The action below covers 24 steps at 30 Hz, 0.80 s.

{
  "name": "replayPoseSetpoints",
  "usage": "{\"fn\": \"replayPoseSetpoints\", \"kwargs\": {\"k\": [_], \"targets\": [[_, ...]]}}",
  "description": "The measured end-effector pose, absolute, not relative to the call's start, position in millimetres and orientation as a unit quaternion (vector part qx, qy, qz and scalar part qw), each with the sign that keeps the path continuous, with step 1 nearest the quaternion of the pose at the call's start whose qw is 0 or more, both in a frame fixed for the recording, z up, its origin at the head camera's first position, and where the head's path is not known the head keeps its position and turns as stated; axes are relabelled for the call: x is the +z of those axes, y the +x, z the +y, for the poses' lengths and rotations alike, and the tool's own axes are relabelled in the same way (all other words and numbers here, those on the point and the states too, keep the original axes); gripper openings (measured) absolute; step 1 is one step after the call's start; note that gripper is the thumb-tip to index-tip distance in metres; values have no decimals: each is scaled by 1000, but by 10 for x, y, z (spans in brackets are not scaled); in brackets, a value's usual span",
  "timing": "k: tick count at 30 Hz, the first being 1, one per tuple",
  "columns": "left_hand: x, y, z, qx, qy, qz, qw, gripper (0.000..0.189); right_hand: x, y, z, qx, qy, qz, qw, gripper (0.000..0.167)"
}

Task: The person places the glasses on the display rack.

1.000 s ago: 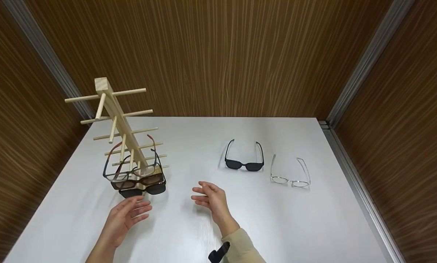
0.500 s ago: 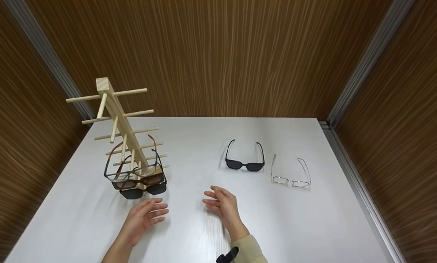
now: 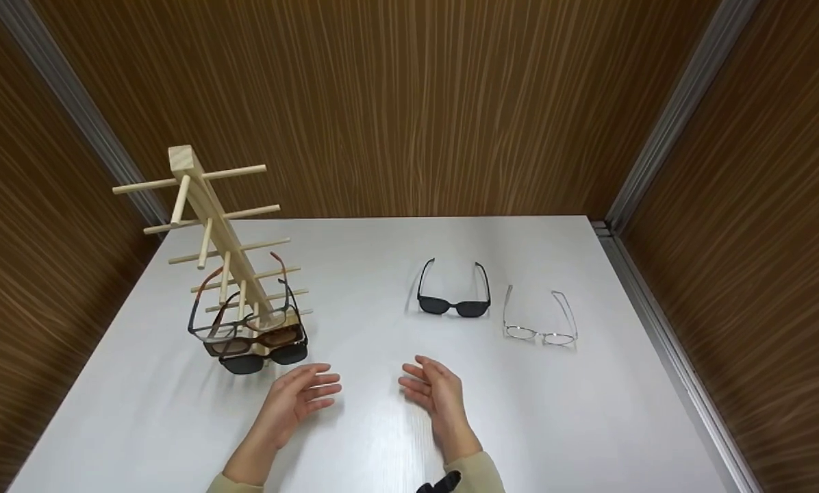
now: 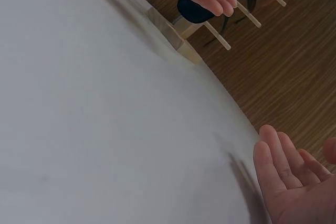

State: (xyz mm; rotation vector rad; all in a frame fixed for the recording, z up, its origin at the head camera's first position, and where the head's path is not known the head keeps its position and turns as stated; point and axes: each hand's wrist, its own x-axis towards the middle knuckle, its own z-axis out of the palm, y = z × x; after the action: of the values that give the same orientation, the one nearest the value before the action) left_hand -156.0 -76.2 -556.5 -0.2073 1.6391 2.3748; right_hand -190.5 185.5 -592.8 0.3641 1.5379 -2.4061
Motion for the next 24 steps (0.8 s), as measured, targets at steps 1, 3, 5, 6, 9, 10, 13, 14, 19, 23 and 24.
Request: {"fn": "replayPoseSetpoints", "kwargs": {"k": [1,3,5,6,9,10,13,14,19,23,24], "targets": [[-5573,-1568,-737,814,-68,563,122,41,-5929,-1906,1882,-829,131,528,127,43],[-5586,-1589,-689,815,-68,562,123,40,-5930,-1913,1942,-833,137,523,120,42],[-5602,-1615,-645,816,-68,561,124,39,-5925,-1921,2002,-835,143,519,110,40],[-5611,-1631,-625,816,-68,560,125,40,-5922,-1926,2033,-838,145,516,106,40],[-5638,-1686,-561,817,-67,558,127,38,-5911,-1940,2121,-843,149,508,93,40],[-5648,-1708,-539,817,-67,558,127,37,-5904,-1941,2148,-845,149,506,90,41],[-5670,-1771,-468,816,-59,561,125,34,-5891,-1951,2224,-849,149,499,85,42],[-5675,-1793,-443,816,-57,562,125,34,-5884,-1955,2246,-850,152,498,84,42],[-5681,-1916,-310,813,-55,567,122,35,-5849,-1988,2332,-847,166,500,74,42],[-5689,-2010,-195,810,-49,572,115,34,-5822,-2033,2387,-842,168,508,60,45],[-5693,-2032,-168,811,-46,573,113,33,-5813,-2042,2400,-841,167,511,58,46]]}}
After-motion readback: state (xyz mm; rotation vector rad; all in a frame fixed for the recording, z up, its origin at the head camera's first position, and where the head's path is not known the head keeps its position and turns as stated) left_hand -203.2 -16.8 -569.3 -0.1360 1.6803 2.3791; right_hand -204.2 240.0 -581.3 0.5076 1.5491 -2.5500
